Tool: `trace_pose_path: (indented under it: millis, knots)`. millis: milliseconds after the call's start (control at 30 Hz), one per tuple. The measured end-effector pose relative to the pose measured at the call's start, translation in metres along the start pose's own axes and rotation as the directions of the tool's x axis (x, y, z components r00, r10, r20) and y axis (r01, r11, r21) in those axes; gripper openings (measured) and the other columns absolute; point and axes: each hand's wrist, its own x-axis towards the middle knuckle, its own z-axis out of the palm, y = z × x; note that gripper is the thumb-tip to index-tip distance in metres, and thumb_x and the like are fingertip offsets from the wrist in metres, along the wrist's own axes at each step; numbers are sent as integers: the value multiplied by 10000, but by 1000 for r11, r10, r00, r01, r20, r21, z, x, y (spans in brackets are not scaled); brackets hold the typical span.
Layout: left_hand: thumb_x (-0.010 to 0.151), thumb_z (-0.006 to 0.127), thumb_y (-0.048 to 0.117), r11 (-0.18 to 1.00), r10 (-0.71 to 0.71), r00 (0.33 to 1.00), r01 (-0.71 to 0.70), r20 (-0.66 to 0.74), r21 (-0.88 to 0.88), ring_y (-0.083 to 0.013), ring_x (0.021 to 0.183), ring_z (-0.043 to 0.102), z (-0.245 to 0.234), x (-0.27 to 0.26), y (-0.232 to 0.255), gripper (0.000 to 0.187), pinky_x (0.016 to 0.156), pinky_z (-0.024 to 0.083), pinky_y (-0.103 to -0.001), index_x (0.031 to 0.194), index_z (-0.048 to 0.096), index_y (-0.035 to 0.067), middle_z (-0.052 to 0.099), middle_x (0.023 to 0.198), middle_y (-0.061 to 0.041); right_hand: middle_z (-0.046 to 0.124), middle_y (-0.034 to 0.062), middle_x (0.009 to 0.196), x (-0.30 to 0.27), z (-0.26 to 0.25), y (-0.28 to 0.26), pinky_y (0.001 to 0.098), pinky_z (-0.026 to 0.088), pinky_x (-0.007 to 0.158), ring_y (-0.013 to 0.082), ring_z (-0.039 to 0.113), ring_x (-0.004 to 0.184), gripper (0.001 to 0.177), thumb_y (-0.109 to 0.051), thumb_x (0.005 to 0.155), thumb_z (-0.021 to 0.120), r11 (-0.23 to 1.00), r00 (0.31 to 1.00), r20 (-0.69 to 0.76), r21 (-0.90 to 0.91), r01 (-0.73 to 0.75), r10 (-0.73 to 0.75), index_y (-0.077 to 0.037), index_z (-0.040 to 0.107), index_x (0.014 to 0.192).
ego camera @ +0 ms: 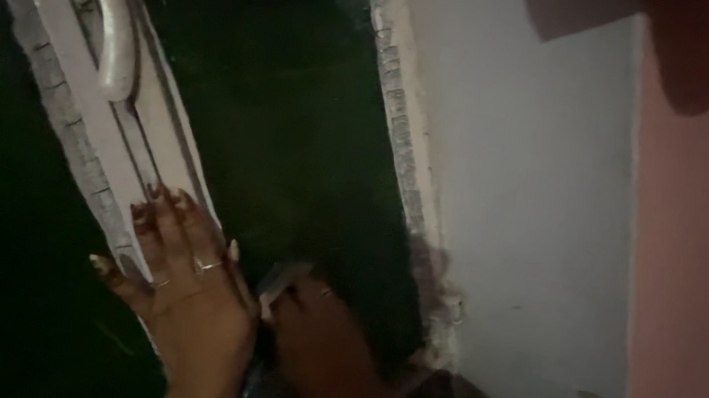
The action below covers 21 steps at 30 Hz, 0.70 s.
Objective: The person wipes the green glass and white frame of a window using a cloth and then uses their hands to manipulate the latch and frame edges.
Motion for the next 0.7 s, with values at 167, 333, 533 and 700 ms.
trace_pose_path:
  millis: [167,333,533,700]
  knots:
    - [1100,431,288,1000,18,999,-19,-37,-14,-393,1588,200,3,2,-4,634,1170,6,-770,1604,316,-78,259,1703,-253,632,237,985,42,1,27,526,514,809,423,613,935,118,-94,864,640,975,986,-48,-152,-165,160,18,676,862]
    - [1070,408,313,1000,2,1000,-1,-16,18,-372,1586,197,9,4,-9,646,1176,-13,-762,1593,329,-58,259,1700,-228,646,212,976,89,-20,28,627,412,923,447,597,1025,229,-208,951,662,963,946,-316,-268,-12,-76,17,685,915]
    - [1076,390,326,1000,-9,999,9,-33,-6,-368,1593,193,9,4,-6,650,1190,-18,-745,1601,317,-51,277,1693,-240,559,346,1328,99,-3,32,726,232,1148,562,380,1378,465,-433,989,631,978,950,-283,-191,80,-133,4,710,1129]
    - [1024,415,368,997,17,1000,-15,-25,77,-362,1590,196,2,24,-8,708,1214,14,-738,1581,338,-62,290,1669,-239,354,472,1474,95,6,61,749,169,1154,644,220,1428,445,-430,955,647,954,970,-174,-275,119,-171,-19,753,1086]
